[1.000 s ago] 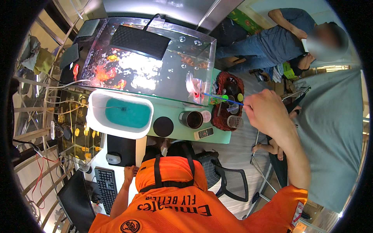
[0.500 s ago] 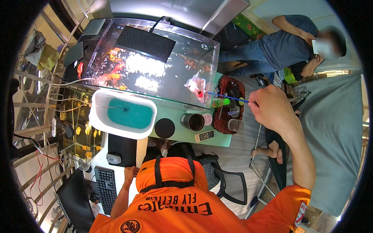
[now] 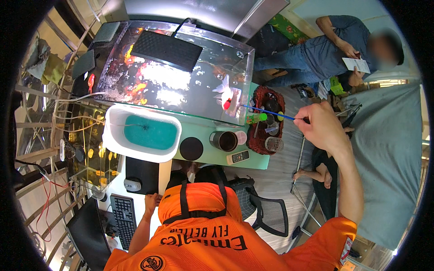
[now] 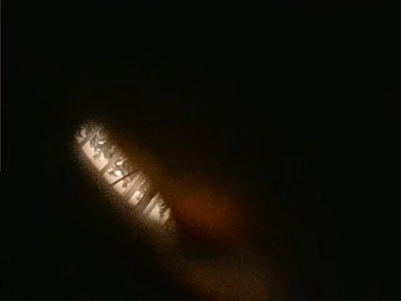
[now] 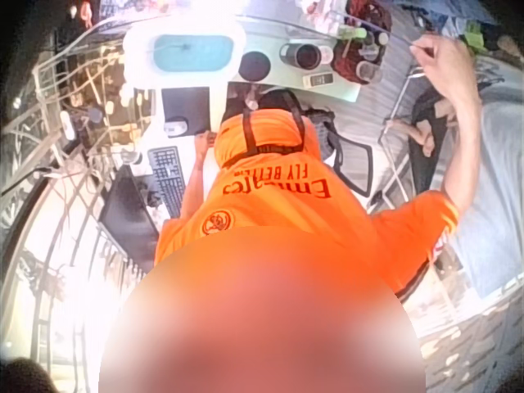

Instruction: The person uses a net to transfer a fish from a white container into a glass aquarium. The person then pours water from the container into the aquarium.

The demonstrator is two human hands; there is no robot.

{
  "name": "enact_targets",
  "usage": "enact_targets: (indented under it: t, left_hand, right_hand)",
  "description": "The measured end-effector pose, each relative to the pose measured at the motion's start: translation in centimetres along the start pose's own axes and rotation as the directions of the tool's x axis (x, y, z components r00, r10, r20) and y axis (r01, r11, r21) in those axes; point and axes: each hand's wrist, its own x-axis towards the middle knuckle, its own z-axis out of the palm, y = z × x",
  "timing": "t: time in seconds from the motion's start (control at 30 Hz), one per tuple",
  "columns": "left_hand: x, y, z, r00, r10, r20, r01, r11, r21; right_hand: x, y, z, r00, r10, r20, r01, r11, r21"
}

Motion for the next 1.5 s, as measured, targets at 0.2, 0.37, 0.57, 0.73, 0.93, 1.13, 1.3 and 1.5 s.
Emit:
enact_targets:
  t: [0.2,0.37,0.57,0.73,0.93,1.13,1.3,1.5]
  left_hand:
    - [0.2,-0.2,0.0,1.0,-0.021,0.004,0.021,0.999,-0.026]
    - [0.3,-0.3,-0.1,1.0,-0.001,0.006,0.001,0.999,-0.032]
    - [0.6,-0.5,-0.2,1.0,-0.022,0.015,0.023,0.999,-0.04]
    - [0.3,-0.3,-0.1,0.999,-0.027,0.027,0.027,1.0,0.001]
    - [-0.3,0.3,0.0,1.0,-0.007,0.021,0.007,1.0,0.009]
    - [0.1,0.0,0.0,1.0,-0.026,0.011,0.025,0.999,0.027]
    - [0.1,-0.1,0.0,1.0,-0.022,0.006,0.021,1.0,0.017]
    - [0.2,-0.2,-0.1,1.0,-0.02,0.021,0.02,1.0,-0.007]
  right_hand:
    - [0.1,1.3,0.8,0.988,0.124,0.094,-0.139,0.975,0.172]
    - [-0.1,2.5,1.5,0.976,0.174,0.132,-0.202,0.949,0.243]
    - [-0.3,3.1,1.9,0.974,0.177,0.143,-0.214,0.925,0.315]
    - [-0.1,3.2,2.5,0.972,0.182,0.15,-0.227,0.899,0.375]
    - [0.0,3.9,3.2,0.976,0.16,0.15,-0.205,0.909,0.362]
    - [-0.2,4.2,4.3,0.971,0.177,0.159,-0.229,0.875,0.427]
    - [0.0,4.6,5.1,0.976,0.144,0.164,-0.203,0.874,0.441]
    - [0.2,5.0,6.0,0.974,0.143,0.175,-0.209,0.866,0.454]
